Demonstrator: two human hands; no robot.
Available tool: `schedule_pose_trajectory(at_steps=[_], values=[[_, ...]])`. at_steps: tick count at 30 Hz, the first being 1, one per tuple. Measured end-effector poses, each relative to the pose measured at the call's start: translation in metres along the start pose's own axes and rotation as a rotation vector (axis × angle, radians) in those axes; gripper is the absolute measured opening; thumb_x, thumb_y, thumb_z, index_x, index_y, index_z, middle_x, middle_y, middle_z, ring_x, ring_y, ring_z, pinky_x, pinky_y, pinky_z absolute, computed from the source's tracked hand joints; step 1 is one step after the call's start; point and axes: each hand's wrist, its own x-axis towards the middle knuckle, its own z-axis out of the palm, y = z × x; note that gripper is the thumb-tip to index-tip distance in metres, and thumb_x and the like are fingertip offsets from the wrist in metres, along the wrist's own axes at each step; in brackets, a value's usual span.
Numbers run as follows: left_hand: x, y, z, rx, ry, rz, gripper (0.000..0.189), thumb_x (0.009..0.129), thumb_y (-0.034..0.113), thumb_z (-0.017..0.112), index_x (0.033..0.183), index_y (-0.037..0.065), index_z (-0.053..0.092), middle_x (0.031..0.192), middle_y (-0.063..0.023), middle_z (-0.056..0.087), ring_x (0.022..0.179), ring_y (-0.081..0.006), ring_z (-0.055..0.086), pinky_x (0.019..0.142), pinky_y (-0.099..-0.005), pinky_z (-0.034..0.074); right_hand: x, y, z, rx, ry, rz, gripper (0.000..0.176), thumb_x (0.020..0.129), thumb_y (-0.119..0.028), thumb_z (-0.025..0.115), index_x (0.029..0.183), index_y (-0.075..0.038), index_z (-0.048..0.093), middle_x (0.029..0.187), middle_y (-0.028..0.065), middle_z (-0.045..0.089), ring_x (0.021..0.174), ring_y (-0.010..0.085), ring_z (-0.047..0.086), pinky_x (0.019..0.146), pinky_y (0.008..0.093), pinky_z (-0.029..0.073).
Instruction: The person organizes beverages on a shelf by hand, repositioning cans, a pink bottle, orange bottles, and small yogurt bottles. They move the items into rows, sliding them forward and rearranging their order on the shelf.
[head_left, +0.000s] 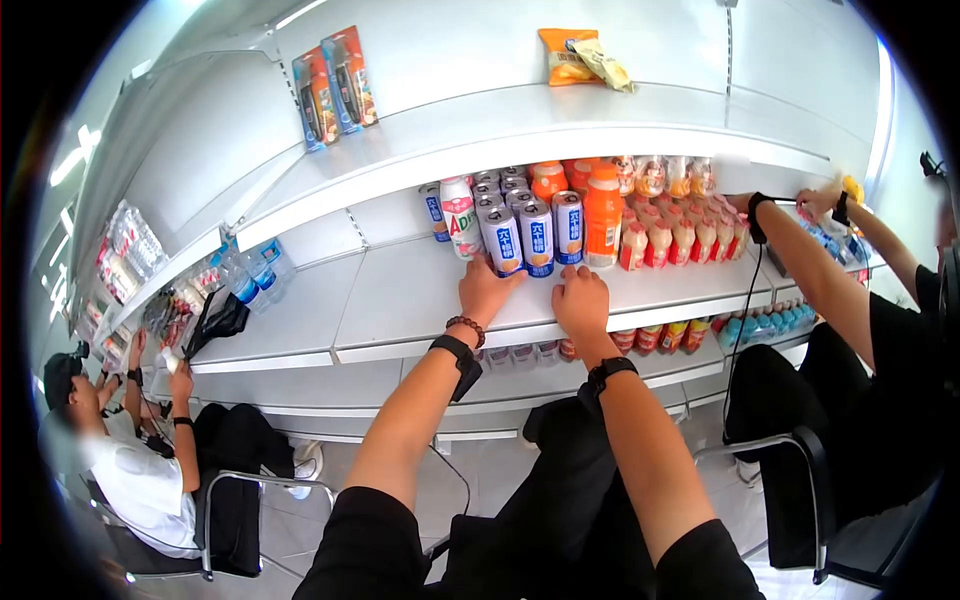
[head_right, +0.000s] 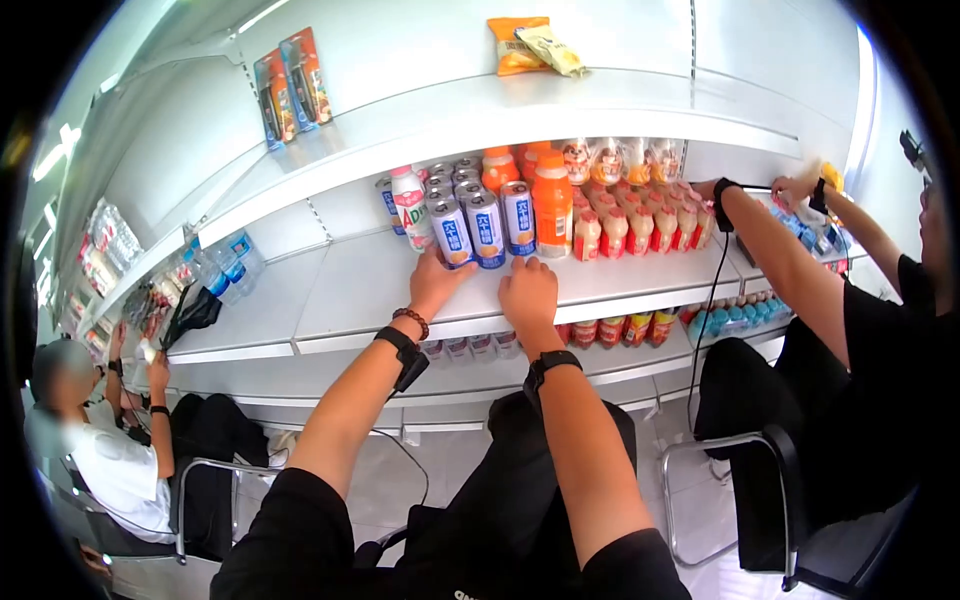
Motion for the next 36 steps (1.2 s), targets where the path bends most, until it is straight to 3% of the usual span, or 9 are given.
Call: schedule_pose_trajectory(at_steps=[2, 3, 6, 10, 17, 20, 32, 36], values=[[0.0, -0.001, -0.003, -0.162, 0.021, -0.041, 0.066, 0.068, 0.049, 0.086, 0.11, 0.004, 0.061, 0.103, -0.0143, 0.068, 0.093, -0.0329, 0.068, 0.078, -0.0415, 0.054, -0.001, 0.002, 0.003, -0.002, 0.0, -0.003, 0.025, 0.081, -0.018, 0.063, 0.099, -0.001, 0.066, 0.092, 0.017, 0.065, 0.092, 0.0338, 0.064, 0.083, 0.046, 0.05], [0.0, -0.003, -0.003, -0.248, 0.05, 0.015, 0.055, 0.072, 0.042, 0.085, 0.105, 0.005, 0.063, 0.095, -0.0112, 0.072, 0.089, -0.0299, 0.07, 0.075, -0.0398, 0.055, 0.0, 0.002, 0.003, 0.011, -0.008, -0.004, 0.025, 0.081, -0.017, 0.063, 0.1, -0.001, 0.067, 0.093, 0.0172, 0.065, 0.091, 0.034, 0.064, 0.083, 0.0463, 0.05], [-0.004, -0.011, -0.012, -0.267, -0.022, 0.057, 0.047, 0.074, 0.038, 0.084, 0.101, 0.004, 0.064, 0.095, -0.0114, 0.074, 0.088, -0.0297, 0.071, 0.074, -0.0401, 0.055, 0.0, 0.004, 0.004, 0.017, 0.009, -0.006, 0.024, 0.081, -0.017, 0.062, 0.098, -0.001, 0.067, 0.092, 0.0173, 0.065, 0.09, 0.0335, 0.064, 0.083, 0.0458, 0.05], [-0.009, -0.016, -0.067, 0.077, -0.149, -0.052, 0.047, 0.075, 0.043, 0.082, 0.099, 0.006, 0.066, 0.094, -0.0122, 0.074, 0.087, -0.0313, 0.072, 0.075, -0.0414, 0.056, -0.001, 0.004, 0.003, 0.008, 0.008, -0.019, 0.023, 0.081, -0.016, 0.062, 0.096, 0.0, 0.067, 0.092, 0.0171, 0.065, 0.088, 0.0332, 0.064, 0.082, 0.0452, 0.05], [0.048, -0.109, -0.122, 0.142, -0.155, -0.217, 0.043, 0.072, 0.037, 0.083, 0.101, 0.005, 0.075, 0.098, -0.0178, 0.074, 0.093, -0.0322, 0.072, 0.081, -0.041, 0.057, -0.008, 0.001, 0.0, -0.007, 0.061, -0.053, 0.022, 0.081, -0.015, 0.062, 0.097, 0.0, 0.067, 0.09, 0.0153, 0.062, 0.088, 0.0322, 0.061, 0.078, 0.0447, 0.048], [0.092, -0.163, -0.105, 0.093, -0.125, -0.181, 0.043, 0.07, 0.035, 0.085, 0.1, 0.005, 0.076, 0.097, -0.0186, 0.074, 0.094, -0.0324, 0.072, 0.082, -0.0411, 0.057, -0.008, 0.001, -0.001, -0.014, 0.071, -0.052, 0.022, 0.081, -0.015, 0.061, 0.097, -0.001, 0.067, 0.089, 0.0147, 0.062, 0.087, 0.0321, 0.06, 0.078, 0.0446, 0.047], [0.152, -0.161, -0.062, 0.161, -0.028, -0.326, 0.052, 0.071, 0.04, 0.086, 0.107, 0.005, 0.072, 0.105, -0.0174, 0.073, 0.102, -0.0321, 0.07, 0.087, -0.0422, 0.056, -0.005, -0.009, -0.004, -0.05, 0.046, -0.042, 0.02, 0.079, -0.013, 0.06, 0.095, -0.003, 0.068, 0.088, 0.0115, 0.065, 0.085, 0.03, 0.061, 0.078, 0.0435, 0.046], [0.158, -0.168, -0.064, 0.176, -0.091, -0.382, 0.047, 0.075, 0.04, 0.083, 0.107, 0.008, 0.073, 0.106, -0.0151, 0.074, 0.102, -0.0328, 0.07, 0.089, -0.0418, 0.056, -0.006, -0.01, -0.002, -0.051, 0.038, -0.037, 0.02, 0.08, -0.013, 0.059, 0.095, -0.004, 0.068, 0.086, 0.0112, 0.065, 0.085, 0.0297, 0.062, 0.078, 0.0431, 0.046]])
